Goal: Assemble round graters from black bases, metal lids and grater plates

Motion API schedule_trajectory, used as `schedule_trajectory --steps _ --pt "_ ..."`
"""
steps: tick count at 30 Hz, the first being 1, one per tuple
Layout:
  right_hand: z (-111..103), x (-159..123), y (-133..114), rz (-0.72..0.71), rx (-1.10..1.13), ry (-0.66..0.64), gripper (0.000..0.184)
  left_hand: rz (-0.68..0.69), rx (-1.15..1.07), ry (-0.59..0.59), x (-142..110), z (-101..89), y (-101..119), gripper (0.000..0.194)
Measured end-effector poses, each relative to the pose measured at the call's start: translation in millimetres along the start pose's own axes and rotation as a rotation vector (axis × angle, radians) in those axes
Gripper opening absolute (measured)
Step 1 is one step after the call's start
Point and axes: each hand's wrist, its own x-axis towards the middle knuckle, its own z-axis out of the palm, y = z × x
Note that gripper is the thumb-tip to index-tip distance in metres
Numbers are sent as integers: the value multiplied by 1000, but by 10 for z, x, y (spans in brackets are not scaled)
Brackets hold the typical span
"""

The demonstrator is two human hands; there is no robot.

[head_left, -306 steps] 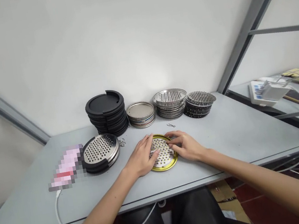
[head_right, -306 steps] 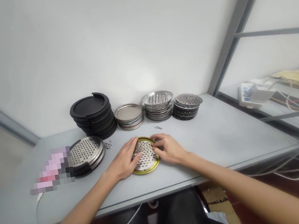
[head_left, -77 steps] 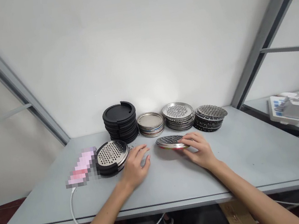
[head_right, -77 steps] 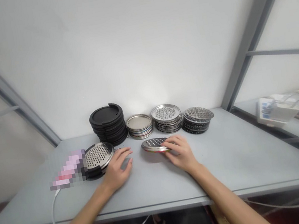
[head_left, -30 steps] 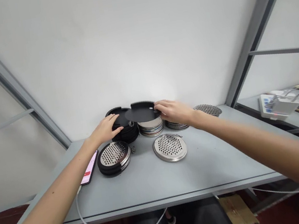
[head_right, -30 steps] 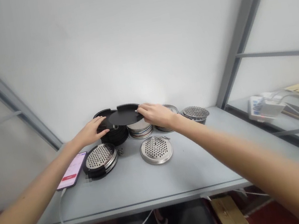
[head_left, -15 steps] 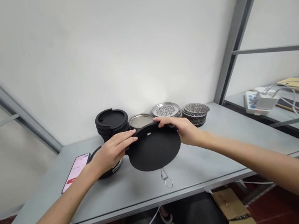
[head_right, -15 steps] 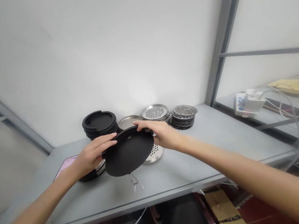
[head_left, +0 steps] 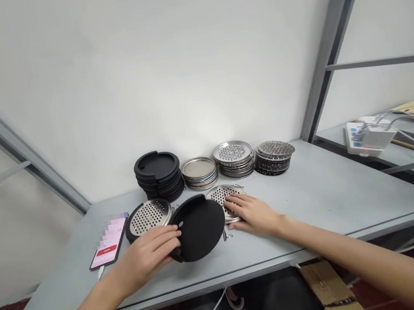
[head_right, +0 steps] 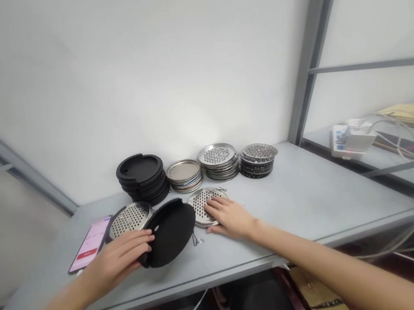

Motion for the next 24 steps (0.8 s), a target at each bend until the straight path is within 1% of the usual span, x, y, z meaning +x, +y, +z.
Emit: schedule_trajectory --steps 2,5,7,10,14,16,18,20,22,24 --pt "8 4 -17 -62 -71 12 44 -6 -29 -70 -66 70 92 25" --pt "14 -25 5 -140 -143 60 39 -16 -57 -172 -89 156 232 23" --pt "2 -83 44 -123 -140 121 39 -31 -69 -208 -72 198 292 22" --pt "-39 -196 109 -42 -59 228 40 -72 -78 -214 -20 282 300 23" --pt "-82 -312 162 110 67 355 44 -201 -112 -154 111 502 177 28" --pt "-90 -337 166 140 92 379 44 -282 -154 -114 208 649 85 32" --pt "-94 -336 157 88 86 373 41 -341 -203 -62 317 803 -5 34" --pt "-95 -316 140 -3 61 347 38 -377 -233 -21 421 950 -70 36" --pt "-93 -288 124 -77 31 312 35 -406 -239 19 500 1077 -100 37" --pt "-88 -264 115 -119 9 271 33 -449 -244 78 544 1172 -98 41"
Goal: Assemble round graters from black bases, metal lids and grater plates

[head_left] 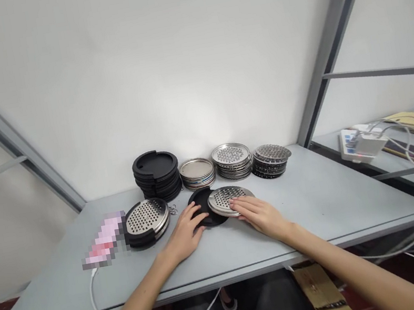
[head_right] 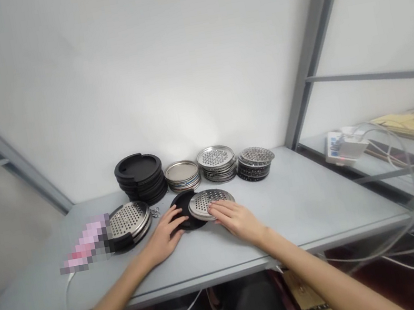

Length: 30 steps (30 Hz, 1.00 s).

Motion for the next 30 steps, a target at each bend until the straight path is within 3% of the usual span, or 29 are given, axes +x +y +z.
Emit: schedule_trajectory --steps 3,6,14,19,23,25,30 --pt "13 21 -2 -31 -4 -53 33 -48 -40 86 -5 71 10 58" --pt "19 47 -3 -59 6 -89 33 -44 -60 69 -29 71 14 71" --pt "74 189 -31 -127 116 -234 31 -4 -71 21 -32 48 20 53" --pt "96 137 -15 97 175 -187 42 -30 -106 63 -25 60 11 45" --pt "160 89 68 462 170 -41 44 -44 -107 94 -25 68 5 43" --pt "198 87 105 610 185 -35 44 -45 -108 102 -25 69 7 42" --pt "223 94 136 632 265 -113 43 -73 -128 116 -22 57 25 39"
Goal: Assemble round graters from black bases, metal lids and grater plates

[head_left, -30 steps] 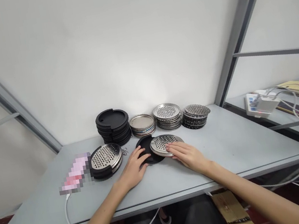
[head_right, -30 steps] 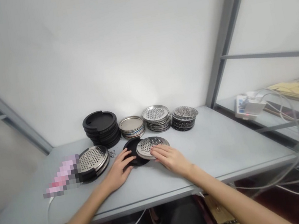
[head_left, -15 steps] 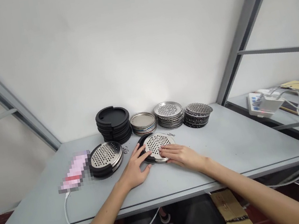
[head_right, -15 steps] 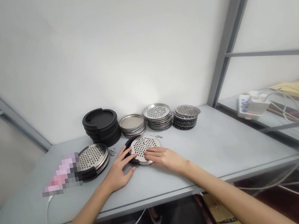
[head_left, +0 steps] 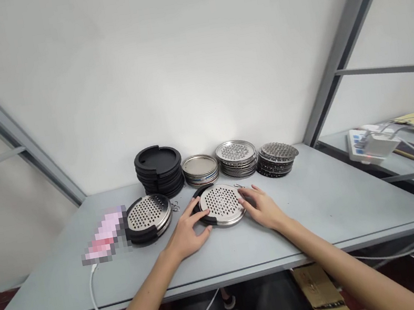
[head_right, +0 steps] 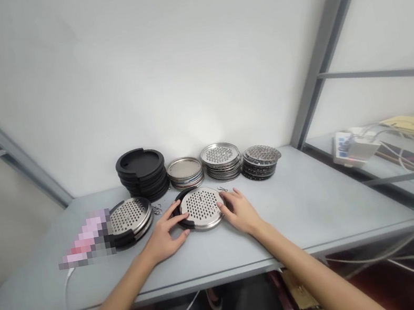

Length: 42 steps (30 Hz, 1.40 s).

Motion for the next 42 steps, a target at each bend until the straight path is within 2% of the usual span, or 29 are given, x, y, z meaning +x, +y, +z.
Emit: schedule_trajectory --steps 11,17,21,29,37,42 --pt "-49 -25 17 -124 88 -154 72 1 -38 -41 -21 -68 55 45" --pt "-33 -26 -4 -142 49 -147 88 -165 -30 -47 3 24 -14 92" --pt "-21 -28 21 -168 43 -154 90 -200 -77 -48 9 39 -48 100" --pt "-12 -40 23 -221 26 -164 88 -225 -66 -7 30 33 -13 100" --pt "-4 -64 -38 -154 11 -155 87 -217 33 -39 -9 57 10 79" --pt "-16 -52 -33 -146 72 -132 83 -90 35 -59 4 30 16 76"
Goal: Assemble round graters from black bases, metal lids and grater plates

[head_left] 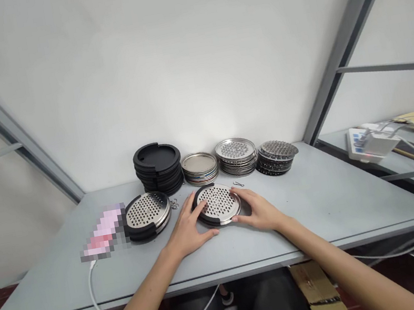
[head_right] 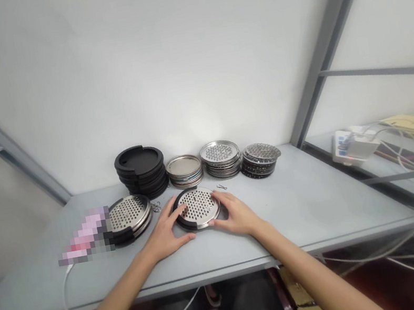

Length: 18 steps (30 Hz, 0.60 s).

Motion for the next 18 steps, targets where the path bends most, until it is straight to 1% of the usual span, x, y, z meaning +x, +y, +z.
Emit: schedule_trajectory --steps 3,6,8,10,12,14,16,18 --pt "-32 -3 0 13 74 13 71 87 -12 -46 12 -28 10 64" --pt "-68 -10 9 25 167 28 59 121 -52 -56 7 -59 22 56" --pt "-84 -12 25 35 262 49 53 135 -105 -34 1 -76 28 50" --pt "-89 -10 45 44 367 75 49 138 -176 20 0 -85 29 45" --pt "-86 -5 61 56 430 92 49 122 -257 90 4 -85 25 41" --pt "-78 -2 67 75 437 84 52 79 -332 146 8 -82 20 40" --pt "-71 -2 60 89 410 62 55 30 -380 173 10 -82 19 41" --pt "-69 -6 44 81 374 41 60 10 -390 170 7 -85 24 42"
